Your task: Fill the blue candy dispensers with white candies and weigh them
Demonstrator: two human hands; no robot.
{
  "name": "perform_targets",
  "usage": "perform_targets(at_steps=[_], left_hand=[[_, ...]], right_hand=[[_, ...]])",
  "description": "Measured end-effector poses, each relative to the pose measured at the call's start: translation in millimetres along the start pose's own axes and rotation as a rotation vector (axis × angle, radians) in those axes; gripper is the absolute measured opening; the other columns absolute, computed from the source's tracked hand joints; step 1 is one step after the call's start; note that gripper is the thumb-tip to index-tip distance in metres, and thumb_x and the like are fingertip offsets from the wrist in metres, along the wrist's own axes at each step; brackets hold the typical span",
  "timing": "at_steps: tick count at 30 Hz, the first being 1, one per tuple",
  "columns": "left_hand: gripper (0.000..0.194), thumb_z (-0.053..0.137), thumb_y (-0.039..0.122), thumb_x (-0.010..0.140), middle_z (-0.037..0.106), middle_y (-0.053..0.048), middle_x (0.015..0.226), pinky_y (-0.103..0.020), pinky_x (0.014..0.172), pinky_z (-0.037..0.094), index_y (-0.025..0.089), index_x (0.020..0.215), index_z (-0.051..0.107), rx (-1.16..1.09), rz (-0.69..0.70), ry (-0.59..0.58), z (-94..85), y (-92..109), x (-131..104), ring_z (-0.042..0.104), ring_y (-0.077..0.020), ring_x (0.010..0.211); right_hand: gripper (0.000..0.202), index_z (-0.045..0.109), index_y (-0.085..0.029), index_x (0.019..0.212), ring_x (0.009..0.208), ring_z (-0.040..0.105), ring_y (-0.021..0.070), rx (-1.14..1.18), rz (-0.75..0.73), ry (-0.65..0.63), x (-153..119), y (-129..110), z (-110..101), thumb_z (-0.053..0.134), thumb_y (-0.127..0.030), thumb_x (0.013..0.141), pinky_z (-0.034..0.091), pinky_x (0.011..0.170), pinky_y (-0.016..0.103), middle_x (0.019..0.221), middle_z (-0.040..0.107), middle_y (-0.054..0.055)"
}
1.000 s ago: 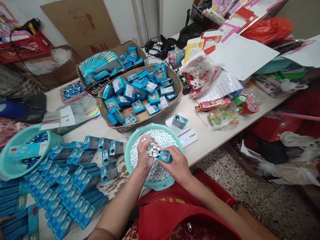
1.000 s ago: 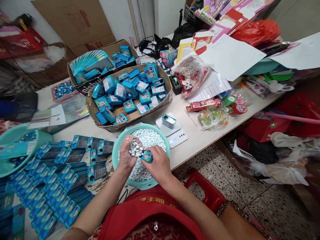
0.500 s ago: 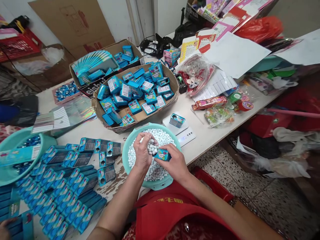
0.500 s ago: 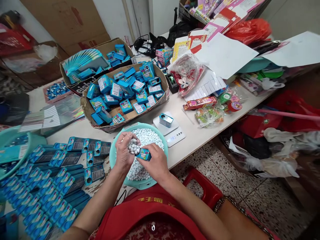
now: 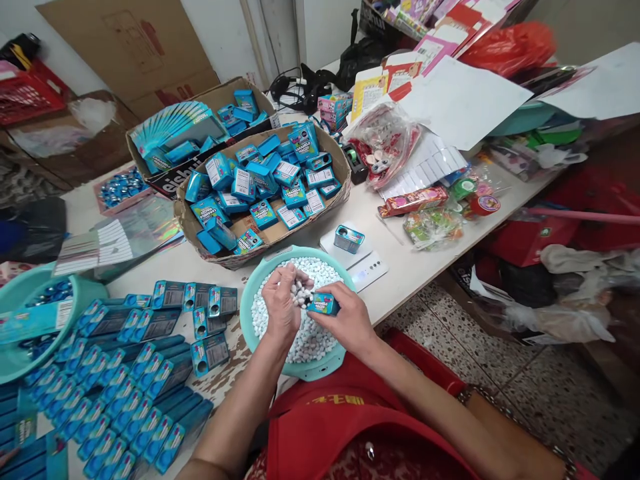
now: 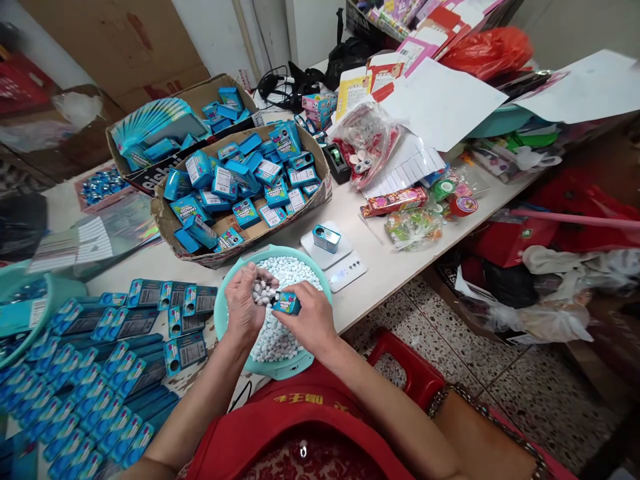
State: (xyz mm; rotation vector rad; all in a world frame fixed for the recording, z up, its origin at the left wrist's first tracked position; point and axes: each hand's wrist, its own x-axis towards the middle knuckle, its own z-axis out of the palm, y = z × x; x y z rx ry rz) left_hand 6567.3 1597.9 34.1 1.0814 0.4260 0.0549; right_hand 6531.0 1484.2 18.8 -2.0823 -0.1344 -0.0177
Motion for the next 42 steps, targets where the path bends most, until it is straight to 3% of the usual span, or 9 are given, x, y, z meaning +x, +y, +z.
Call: perform_targets(at_steps=[11,34,38,42], left_hand=[[0.027,0.066,0.036,0.075,0.054,0.002,0.058,-0.022,0.05,0.043,0.016,0.065,0.052,0.037,0.057,0.001,3.1,-3,4,0.053,-0.0091,0.05],[0.024,0.065,0.035,0.076,0.056,0.001,0.058,-0.022,0.052,0.044,0.016,0.067,0.054,0.056,0.046,-0.071,3.2,-9,8,0.055,-0.0099,0.052],[0.024,0.062,0.037,0.078,0.055,0.001,0.057,-0.019,0.044,0.038,0.016,0.069,0.056,0.054,-0.009,-0.181,6.6,-6,1,0.049,-0.0076,0.045],[0.024,0.057,0.039,0.081,0.048,0.003,0.051,-0.019,0.04,0.028,0.017,0.071,0.057,0.095,0.102,-0.128,-4.7,-2,15,0.039,-0.0066,0.041]], right_hand=[[0.029,0.062,-0.022,0.091,0.089,0.061,0.0223,-0.001,0.023,0.008,2,2,0,0.075,-0.021,0.065,0.047,0.076,0.033,0.089,0.063,0.003],[0.027,0.062,-0.022,0.09,0.086,0.061,0.021,0.021,0.059,0.01,9,3,-2,0.074,-0.02,0.065,0.048,0.075,0.033,0.088,0.064,0.002],[0.026,0.062,-0.021,0.086,0.084,0.061,0.0203,0.068,0.078,0.012,10,6,-1,0.075,-0.017,0.064,0.048,0.073,0.032,0.085,0.063,0.002],[0.027,0.064,-0.023,0.09,0.087,0.061,0.0196,0.201,0.078,0.042,3,9,-7,0.075,-0.022,0.066,0.049,0.077,0.033,0.089,0.064,0.002]])
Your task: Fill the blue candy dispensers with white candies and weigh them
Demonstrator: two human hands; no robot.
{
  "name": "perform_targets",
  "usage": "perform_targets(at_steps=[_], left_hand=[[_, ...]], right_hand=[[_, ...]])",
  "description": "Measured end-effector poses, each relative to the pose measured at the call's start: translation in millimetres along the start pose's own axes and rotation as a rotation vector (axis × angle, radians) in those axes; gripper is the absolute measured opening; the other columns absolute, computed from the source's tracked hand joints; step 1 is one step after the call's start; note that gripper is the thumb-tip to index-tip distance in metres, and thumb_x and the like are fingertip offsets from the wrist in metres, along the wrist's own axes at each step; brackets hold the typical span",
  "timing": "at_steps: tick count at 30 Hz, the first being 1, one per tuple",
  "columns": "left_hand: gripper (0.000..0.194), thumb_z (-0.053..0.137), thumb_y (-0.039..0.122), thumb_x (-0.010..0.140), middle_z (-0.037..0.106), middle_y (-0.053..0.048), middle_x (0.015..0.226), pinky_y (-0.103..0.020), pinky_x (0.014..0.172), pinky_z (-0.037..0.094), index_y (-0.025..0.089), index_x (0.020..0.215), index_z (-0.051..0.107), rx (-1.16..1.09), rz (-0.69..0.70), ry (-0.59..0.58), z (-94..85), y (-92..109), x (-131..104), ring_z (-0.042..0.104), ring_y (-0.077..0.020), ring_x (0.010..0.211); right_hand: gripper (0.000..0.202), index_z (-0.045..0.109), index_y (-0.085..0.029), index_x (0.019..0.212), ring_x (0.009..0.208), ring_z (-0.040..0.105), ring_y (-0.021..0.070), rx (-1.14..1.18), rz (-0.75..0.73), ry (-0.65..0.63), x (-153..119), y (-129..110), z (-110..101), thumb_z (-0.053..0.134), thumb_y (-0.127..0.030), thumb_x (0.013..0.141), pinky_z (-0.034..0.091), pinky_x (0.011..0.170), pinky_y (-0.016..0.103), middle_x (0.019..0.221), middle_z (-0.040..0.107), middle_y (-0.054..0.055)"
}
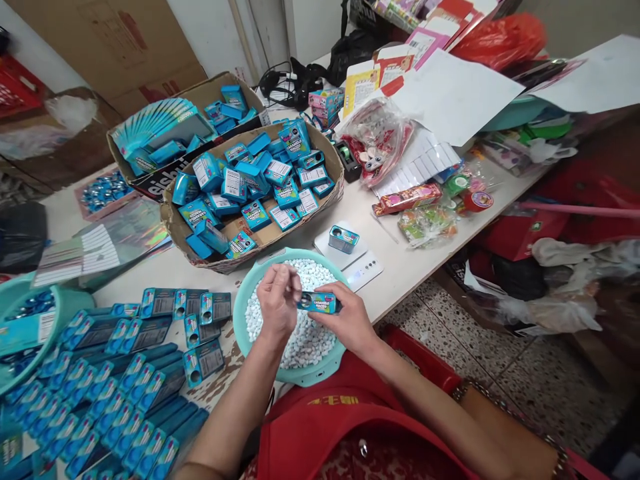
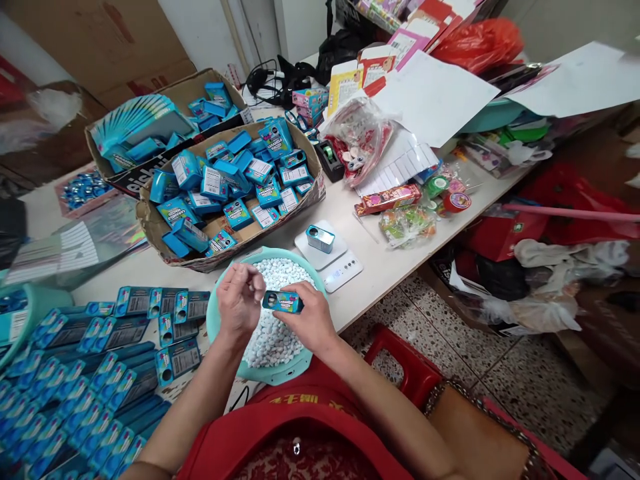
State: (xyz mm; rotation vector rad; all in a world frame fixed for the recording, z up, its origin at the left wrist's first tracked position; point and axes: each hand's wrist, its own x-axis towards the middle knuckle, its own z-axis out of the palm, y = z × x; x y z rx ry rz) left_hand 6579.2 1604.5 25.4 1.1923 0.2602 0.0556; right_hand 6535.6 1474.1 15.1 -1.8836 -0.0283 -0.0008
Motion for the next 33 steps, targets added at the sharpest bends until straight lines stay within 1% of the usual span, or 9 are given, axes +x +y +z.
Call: perform_targets(at_steps=[3,5,8,12,16,21,23,26,33], left_hand=[[0.026,0.053,0.041,0.082,0.054,0.0,0.058,-0.023,0.049,0.037,0.018,0.07,0.057,0.339,0.062,0.026,-25.1,-21,24,0.048,-0.0114,0.052],[0.02,0.056,0.037,0.079,0.062,-0.005,0.076,-0.03,0.068,0.045,0.019,0.073,0.061,0.703,0.101,-0.092,-40.8,-45,37,0.057,-0.0178,0.074],[0.017,0.055,0.032,0.08,0.062,-0.009,0.099,-0.039,0.092,0.039,0.02,0.088,0.063,1.115,0.147,-0.291,-51.7,-79,42,0.053,-0.024,0.1],[0.021,0.05,0.039,0.083,0.06,-0.007,0.09,-0.035,0.082,0.041,0.021,0.083,0.061,1.33,0.063,-0.344,-51.1,-97,29,0.055,-0.0227,0.089],[0.027,0.057,0.043,0.075,0.053,0.0,0.063,-0.026,0.059,0.039,0.02,0.062,0.055,1.035,-0.07,-0.173,-54.5,-86,19,0.051,-0.0153,0.062],[0.029,0.061,0.042,0.069,0.045,0.004,0.052,-0.02,0.036,0.022,0.017,0.059,0.048,0.147,-0.394,0.045,-45.6,-42,9,0.035,-0.0067,0.037],[0.022,0.061,0.036,0.068,0.047,0.003,0.053,-0.019,0.035,0.024,0.017,0.063,0.05,-0.096,-0.362,0.014,-34.2,-20,2,0.038,-0.0065,0.038],[0.016,0.059,0.032,0.068,0.051,0.001,0.059,-0.021,0.042,0.037,0.017,0.067,0.054,-0.229,-0.221,0.009,-15.8,3,-9,0.048,-0.0092,0.046],[0.028,0.065,0.031,0.073,0.044,0.004,0.054,-0.021,0.046,0.041,0.017,0.059,0.044,-0.172,-0.019,0.144,0.1,9,-16,0.049,-0.0083,0.048]], right_hand=[[0.029,0.064,-0.024,0.093,0.09,0.061,0.0198,0.075,-0.01,0.019,-9,2,-12,0.077,-0.027,0.067,0.05,0.08,0.034,0.093,0.063,0.003],[0.03,0.065,-0.024,0.093,0.09,0.061,0.0198,0.085,0.013,0.026,-15,5,-19,0.078,-0.027,0.066,0.05,0.079,0.033,0.094,0.063,0.003],[0.03,0.065,-0.024,0.094,0.089,0.061,0.0203,0.073,0.051,0.046,-19,10,-26,0.077,-0.028,0.067,0.051,0.078,0.034,0.095,0.063,0.004],[0.029,0.064,-0.023,0.093,0.087,0.061,0.0198,0.024,0.068,0.109,-18,15,-27,0.076,-0.028,0.067,0.051,0.077,0.033,0.092,0.063,0.003],[0.028,0.063,-0.023,0.093,0.085,0.061,0.019,-0.016,0.075,0.112,-17,18,-24,0.075,-0.027,0.068,0.051,0.075,0.032,0.092,0.062,0.002],[0.026,0.062,-0.023,0.095,0.086,0.061,0.0204,-0.103,0.011,0.083,-17,15,-17,0.072,-0.027,0.071,0.051,0.074,0.033,0.093,0.062,0.004],[0.026,0.062,-0.023,0.095,0.088,0.061,0.0213,-0.158,-0.034,0.052,-15,11,-11,0.071,-0.027,0.072,0.051,0.075,0.033,0.093,0.063,0.005],[0.025,0.062,-0.023,0.095,0.088,0.061,0.0225,-0.222,-0.081,-0.007,-13,3,2,0.071,-0.024,0.071,0.05,0.075,0.034,0.091,0.064,0.005],[0.027,0.062,-0.022,0.091,0.086,0.061,0.0226,-0.248,-0.108,-0.003,-10,-14,15,0.074,-0.02,0.067,0.047,0.074,0.035,0.087,0.064,0.004]])
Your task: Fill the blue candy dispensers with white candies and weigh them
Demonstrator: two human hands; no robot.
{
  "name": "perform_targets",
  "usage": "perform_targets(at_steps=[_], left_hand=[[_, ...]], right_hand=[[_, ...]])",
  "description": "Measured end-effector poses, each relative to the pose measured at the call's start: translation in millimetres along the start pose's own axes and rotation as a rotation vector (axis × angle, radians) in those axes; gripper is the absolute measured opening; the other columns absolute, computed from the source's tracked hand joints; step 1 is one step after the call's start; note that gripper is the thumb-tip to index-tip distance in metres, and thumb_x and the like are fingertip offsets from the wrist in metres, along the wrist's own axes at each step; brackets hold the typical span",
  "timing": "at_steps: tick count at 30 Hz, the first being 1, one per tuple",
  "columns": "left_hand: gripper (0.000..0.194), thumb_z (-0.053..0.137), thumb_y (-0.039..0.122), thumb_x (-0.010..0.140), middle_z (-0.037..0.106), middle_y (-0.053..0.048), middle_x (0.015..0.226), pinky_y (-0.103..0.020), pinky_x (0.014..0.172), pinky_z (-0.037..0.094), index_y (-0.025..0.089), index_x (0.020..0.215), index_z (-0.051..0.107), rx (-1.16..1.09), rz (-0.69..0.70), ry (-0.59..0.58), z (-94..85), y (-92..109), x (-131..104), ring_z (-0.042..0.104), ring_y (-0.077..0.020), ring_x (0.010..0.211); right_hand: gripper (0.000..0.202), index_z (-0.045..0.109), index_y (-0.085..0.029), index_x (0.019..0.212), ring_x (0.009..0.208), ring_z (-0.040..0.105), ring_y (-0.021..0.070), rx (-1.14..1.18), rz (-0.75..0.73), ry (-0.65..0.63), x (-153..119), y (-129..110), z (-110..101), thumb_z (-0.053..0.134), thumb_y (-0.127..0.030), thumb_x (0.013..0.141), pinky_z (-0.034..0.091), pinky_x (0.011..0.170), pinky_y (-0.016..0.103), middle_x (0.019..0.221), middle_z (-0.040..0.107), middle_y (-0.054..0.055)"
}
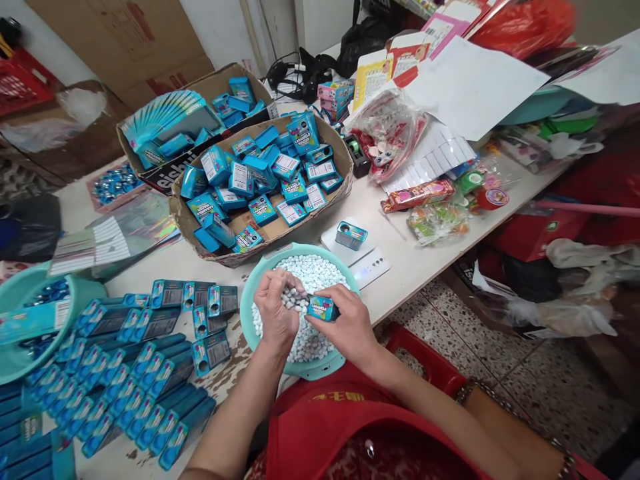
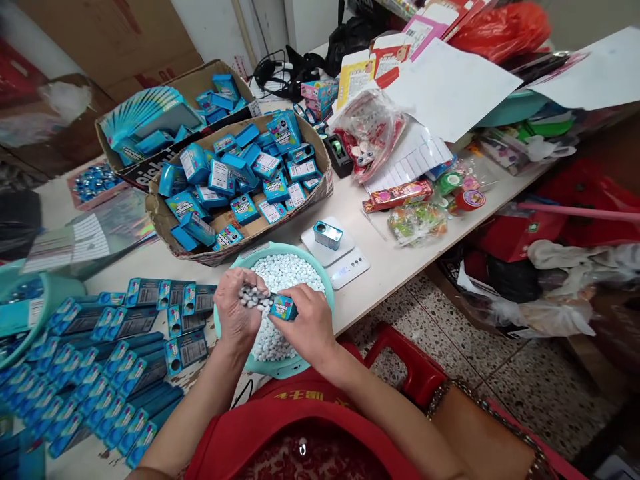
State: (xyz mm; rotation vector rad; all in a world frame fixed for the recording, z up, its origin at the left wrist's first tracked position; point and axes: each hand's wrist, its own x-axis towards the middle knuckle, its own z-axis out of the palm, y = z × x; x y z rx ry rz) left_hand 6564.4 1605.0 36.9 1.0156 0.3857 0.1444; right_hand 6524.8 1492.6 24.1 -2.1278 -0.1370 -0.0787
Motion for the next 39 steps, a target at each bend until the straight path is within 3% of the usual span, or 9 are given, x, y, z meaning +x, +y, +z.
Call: perform_targets(at_steps=[6,13,20,26,31,35,37,39], left_hand=[[0.03,0.068,0.039,0.073,0.05,0.004,0.057,-0.02,0.047,0.042,0.017,0.065,0.049,0.048,0.0,0.063,3.2,-2,2,0.051,-0.0078,0.049],[0.031,0.066,0.038,0.076,0.047,0.005,0.052,-0.019,0.043,0.038,0.016,0.062,0.049,0.105,0.058,0.043,5.4,-5,3,0.047,-0.007,0.046],[0.03,0.064,0.037,0.078,0.05,0.003,0.052,-0.021,0.05,0.043,0.015,0.062,0.051,0.176,0.123,-0.007,5.2,-10,2,0.051,-0.0087,0.05],[0.03,0.07,0.038,0.073,0.039,0.007,0.047,-0.015,0.036,0.026,0.016,0.064,0.051,0.166,0.122,-0.015,8.6,-9,-1,0.035,-0.0032,0.038],[0.032,0.074,0.038,0.067,0.035,0.009,0.048,-0.013,0.031,0.018,0.016,0.068,0.051,0.08,-0.154,-0.024,4.7,-1,15,0.03,-0.0016,0.035],[0.035,0.07,0.044,0.068,0.046,0.005,0.056,-0.013,0.037,0.03,0.016,0.071,0.05,0.027,-0.28,0.059,-20.3,0,37,0.043,-0.0036,0.044],[0.034,0.069,0.043,0.069,0.05,0.003,0.06,-0.013,0.036,0.029,0.015,0.07,0.05,0.179,-0.477,0.041,-37.1,-11,45,0.044,-0.004,0.044],[0.031,0.07,0.037,0.066,0.049,0.003,0.059,-0.013,0.034,0.019,0.014,0.072,0.051,0.357,-0.711,-0.069,-49.9,-24,49,0.037,-0.0023,0.039]], right_hand=[[0.028,0.062,-0.022,0.091,0.087,0.061,0.0217,0.066,0.043,-0.008,3,2,-2,0.075,-0.019,0.066,0.047,0.075,0.034,0.087,0.064,0.003],[0.028,0.063,-0.022,0.091,0.087,0.061,0.0207,0.144,0.061,-0.008,5,4,-2,0.075,-0.019,0.066,0.048,0.076,0.033,0.088,0.063,0.002],[0.028,0.063,-0.022,0.091,0.085,0.06,0.0201,0.17,0.062,0.012,5,5,0,0.074,-0.018,0.065,0.048,0.075,0.032,0.088,0.063,0.003],[0.032,0.063,-0.022,0.092,0.087,0.059,0.0204,0.168,0.036,0.027,6,5,3,0.075,-0.017,0.064,0.046,0.076,0.032,0.089,0.063,0.003],[0.032,0.065,-0.022,0.09,0.084,0.06,0.0188,0.279,0.135,-0.017,3,20,0,0.079,-0.019,0.061,0.047,0.075,0.031,0.086,0.062,0.001],[0.034,0.065,-0.023,0.092,0.087,0.06,0.0184,0.425,0.173,-0.004,-10,28,-19,0.08,-0.029,0.062,0.048,0.078,0.03,0.091,0.063,0.001],[0.033,0.066,-0.023,0.09,0.086,0.061,0.0189,0.443,0.224,0.032,-17,33,-29,0.08,-0.032,0.062,0.048,0.077,0.03,0.092,0.063,0.002],[0.032,0.066,-0.022,0.088,0.084,0.061,0.019,0.437,0.287,0.076,-23,39,-38,0.08,-0.033,0.061,0.049,0.075,0.03,0.091,0.063,0.002]])
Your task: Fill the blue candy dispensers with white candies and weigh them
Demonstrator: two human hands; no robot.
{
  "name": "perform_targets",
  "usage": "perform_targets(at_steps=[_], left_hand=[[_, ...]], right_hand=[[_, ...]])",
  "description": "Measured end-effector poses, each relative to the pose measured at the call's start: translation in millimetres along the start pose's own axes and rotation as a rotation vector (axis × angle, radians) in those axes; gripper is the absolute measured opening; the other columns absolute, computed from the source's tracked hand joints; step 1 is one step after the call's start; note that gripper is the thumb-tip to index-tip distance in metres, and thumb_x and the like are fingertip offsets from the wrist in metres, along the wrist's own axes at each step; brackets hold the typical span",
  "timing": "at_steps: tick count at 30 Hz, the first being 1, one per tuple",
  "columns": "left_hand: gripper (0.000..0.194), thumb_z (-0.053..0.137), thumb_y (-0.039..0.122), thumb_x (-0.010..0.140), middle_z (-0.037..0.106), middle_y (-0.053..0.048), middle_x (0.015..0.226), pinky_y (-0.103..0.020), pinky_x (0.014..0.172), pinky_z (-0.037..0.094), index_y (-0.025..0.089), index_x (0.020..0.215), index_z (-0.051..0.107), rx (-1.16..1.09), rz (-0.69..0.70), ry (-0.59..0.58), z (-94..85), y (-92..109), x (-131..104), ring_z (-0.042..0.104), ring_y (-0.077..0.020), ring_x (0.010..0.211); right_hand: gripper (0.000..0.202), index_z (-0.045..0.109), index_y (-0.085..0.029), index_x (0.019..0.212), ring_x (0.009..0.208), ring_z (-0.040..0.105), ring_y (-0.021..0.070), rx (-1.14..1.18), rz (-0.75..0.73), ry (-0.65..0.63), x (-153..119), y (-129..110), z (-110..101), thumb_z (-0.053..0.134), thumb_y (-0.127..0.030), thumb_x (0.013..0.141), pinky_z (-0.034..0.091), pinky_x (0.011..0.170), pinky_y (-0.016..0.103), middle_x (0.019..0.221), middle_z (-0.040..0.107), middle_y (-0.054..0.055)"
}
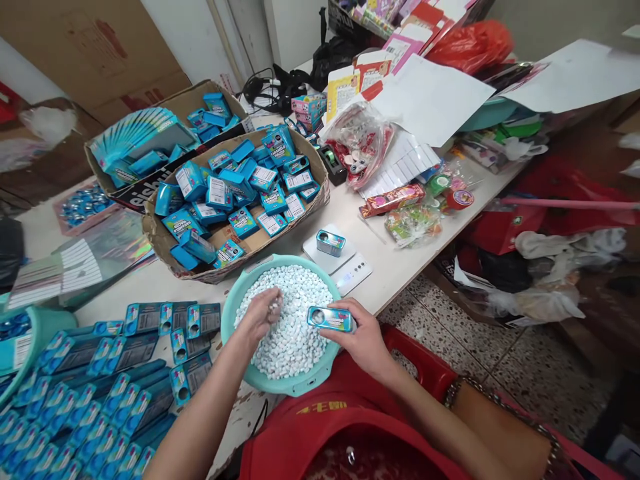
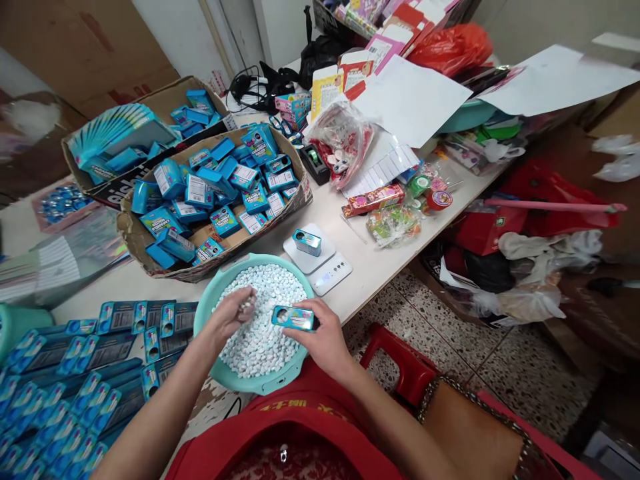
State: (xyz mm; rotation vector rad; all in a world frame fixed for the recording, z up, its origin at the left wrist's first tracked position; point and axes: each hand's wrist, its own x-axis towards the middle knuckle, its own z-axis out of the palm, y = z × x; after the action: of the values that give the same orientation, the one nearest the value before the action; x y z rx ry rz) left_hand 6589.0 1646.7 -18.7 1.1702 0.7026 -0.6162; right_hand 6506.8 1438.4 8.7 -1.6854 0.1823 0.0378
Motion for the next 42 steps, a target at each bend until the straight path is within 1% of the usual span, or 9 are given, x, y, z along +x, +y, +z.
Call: perform_targets(at_steps=[3,8,14,17,21,27,35,38,42], left_hand=[[0.032,0.071,0.037,0.063,0.049,0.003,0.06,-0.014,0.035,0.013,0.014,0.073,0.052,0.187,-0.039,-0.158,2.4,-5,12,0.033,-0.0013,0.039],[0.019,0.064,0.03,0.068,0.051,0.002,0.06,-0.018,0.044,0.03,0.014,0.073,0.056,0.622,0.307,-0.278,48.3,39,34,0.043,-0.0065,0.049],[0.015,0.052,0.014,0.073,0.062,-0.003,0.075,-0.025,0.066,0.043,0.014,0.083,0.063,1.456,0.676,-0.159,117.2,88,85,0.057,-0.0148,0.072],[0.017,0.055,0.01,0.07,0.062,-0.007,0.089,-0.028,0.076,0.042,0.015,0.081,0.066,1.586,0.725,-0.139,133.7,91,100,0.057,-0.0192,0.086],[0.023,0.055,0.008,0.069,0.06,-0.009,0.095,-0.029,0.076,0.041,0.015,0.088,0.066,1.677,0.757,-0.163,138.6,88,105,0.056,-0.0207,0.088],[0.026,0.057,0.008,0.066,0.06,-0.007,0.091,-0.028,0.075,0.04,0.016,0.089,0.065,1.679,0.795,-0.201,139.5,91,102,0.055,-0.0202,0.086],[0.012,0.058,0.008,0.064,0.06,-0.002,0.071,-0.026,0.063,0.039,0.016,0.072,0.061,1.493,0.775,-0.195,140.4,94,102,0.054,-0.016,0.069],[0.005,0.059,0.015,0.068,0.057,-0.001,0.061,-0.025,0.056,0.039,0.014,0.072,0.058,1.094,0.632,-0.226,129.5,92,92,0.052,-0.0123,0.057],[0.025,0.07,0.032,0.063,0.057,-0.003,0.062,-0.019,0.044,0.031,0.013,0.074,0.059,0.466,0.377,-0.296,93.5,78,62,0.047,-0.0076,0.047]], right_hand=[[0.033,0.066,-0.021,0.089,0.079,0.061,0.0183,0.006,0.057,0.072,-2,4,-16,0.079,-0.034,0.062,0.049,0.071,0.029,0.088,0.064,0.002],[0.032,0.065,-0.021,0.089,0.077,0.06,0.0189,-0.026,0.068,0.213,0,4,-39,0.077,-0.035,0.063,0.05,0.071,0.031,0.085,0.064,0.002],[0.033,0.065,-0.02,0.09,0.077,0.06,0.0198,-0.061,0.089,0.311,1,13,-53,0.076,-0.036,0.063,0.05,0.072,0.033,0.087,0.065,0.004],[0.034,0.065,-0.02,0.091,0.077,0.061,0.0198,-0.053,0.101,0.331,-2,22,-56,0.075,-0.037,0.063,0.05,0.072,0.033,0.088,0.065,0.004],[0.034,0.065,-0.02,0.09,0.076,0.061,0.0197,-0.049,0.141,0.348,-7,28,-60,0.075,-0.038,0.063,0.05,0.071,0.032,0.087,0.065,0.004],[0.034,0.065,-0.02,0.091,0.076,0.061,0.0199,-0.025,0.149,0.353,-7,30,-63,0.075,-0.038,0.064,0.049,0.071,0.032,0.087,0.064,0.004],[0.035,0.065,-0.02,0.092,0.077,0.06,0.02,-0.026,0.139,0.366,-9,28,-63,0.076,-0.038,0.064,0.05,0.071,0.033,0.088,0.064,0.004],[0.035,0.064,-0.02,0.092,0.077,0.06,0.0197,-0.023,0.161,0.386,-14,27,-65,0.076,-0.038,0.064,0.05,0.072,0.033,0.089,0.063,0.004],[0.034,0.063,-0.02,0.093,0.078,0.06,0.0193,-0.016,0.201,0.389,-24,30,-69,0.076,-0.038,0.065,0.05,0.071,0.032,0.088,0.062,0.003]])
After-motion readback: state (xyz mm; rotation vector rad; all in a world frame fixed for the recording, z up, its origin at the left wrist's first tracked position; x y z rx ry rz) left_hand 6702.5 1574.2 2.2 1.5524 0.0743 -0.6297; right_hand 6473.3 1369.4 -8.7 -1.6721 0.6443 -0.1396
